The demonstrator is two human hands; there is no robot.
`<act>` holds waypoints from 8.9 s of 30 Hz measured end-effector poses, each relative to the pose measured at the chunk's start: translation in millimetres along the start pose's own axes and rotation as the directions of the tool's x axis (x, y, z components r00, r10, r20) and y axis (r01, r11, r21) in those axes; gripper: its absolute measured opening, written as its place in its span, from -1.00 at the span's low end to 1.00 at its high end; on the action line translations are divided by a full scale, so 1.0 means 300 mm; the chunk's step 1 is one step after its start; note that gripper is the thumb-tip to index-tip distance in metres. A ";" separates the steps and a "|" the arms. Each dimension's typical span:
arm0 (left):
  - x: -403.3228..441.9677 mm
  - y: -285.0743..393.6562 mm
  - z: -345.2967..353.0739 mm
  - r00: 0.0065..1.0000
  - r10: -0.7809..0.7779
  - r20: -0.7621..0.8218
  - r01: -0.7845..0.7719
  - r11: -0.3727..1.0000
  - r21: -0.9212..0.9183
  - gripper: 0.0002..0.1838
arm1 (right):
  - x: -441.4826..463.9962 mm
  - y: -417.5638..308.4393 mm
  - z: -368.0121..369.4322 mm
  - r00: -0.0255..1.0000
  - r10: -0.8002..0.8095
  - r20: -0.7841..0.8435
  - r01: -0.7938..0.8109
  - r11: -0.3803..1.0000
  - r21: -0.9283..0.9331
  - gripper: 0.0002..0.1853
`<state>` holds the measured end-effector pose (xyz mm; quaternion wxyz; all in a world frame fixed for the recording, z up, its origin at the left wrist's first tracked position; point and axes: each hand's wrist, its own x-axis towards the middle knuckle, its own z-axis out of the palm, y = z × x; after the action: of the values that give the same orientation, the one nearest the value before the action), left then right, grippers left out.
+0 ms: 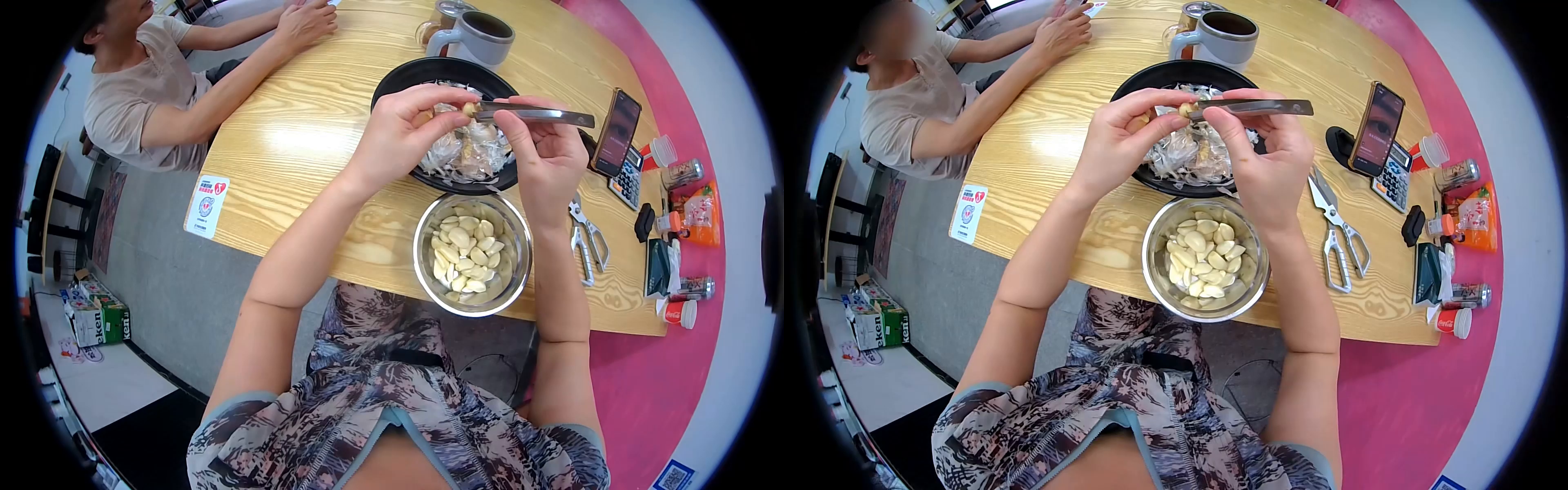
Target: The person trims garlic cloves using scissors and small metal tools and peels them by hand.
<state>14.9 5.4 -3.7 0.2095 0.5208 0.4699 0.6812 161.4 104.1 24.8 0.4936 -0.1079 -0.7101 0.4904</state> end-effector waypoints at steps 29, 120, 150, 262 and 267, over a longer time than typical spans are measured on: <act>0.006 0.008 -0.021 0.982 -0.187 0.018 0.184 0.941 -0.285 -0.70 | 0.018 0.061 -0.033 0.990 0.009 -0.140 -0.019 0.997 -0.073 -0.87; 0.010 0.009 -0.043 0.963 -0.269 0.012 0.262 0.924 -0.277 -0.69 | -0.121 0.025 -0.383 0.681 0.718 0.147 -0.280 0.441 -0.853 -0.69; 0.011 0.017 -0.052 0.979 -0.199 0.047 0.203 0.922 -0.328 -0.68 | -0.243 -0.035 -0.788 0.513 0.855 -0.079 -0.726 0.382 -0.572 -0.87; 0.012 0.014 -0.047 0.955 -0.295 0.007 0.276 0.883 -0.379 -0.69 | -0.136 -0.110 -0.227 0.920 0.353 0.173 -0.139 0.704 -0.696 -0.33; 0.012 -0.010 -0.049 0.959 -0.281 0.014 0.260 0.865 -0.430 -0.74 | -0.130 -0.126 -0.195 0.916 0.359 0.177 -0.138 0.699 -0.702 -0.32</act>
<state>-0.4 3.4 -4.5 0.4003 0.3740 0.3824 0.7441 240.2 94.9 33.8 0.2345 -0.2998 -0.8840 0.2714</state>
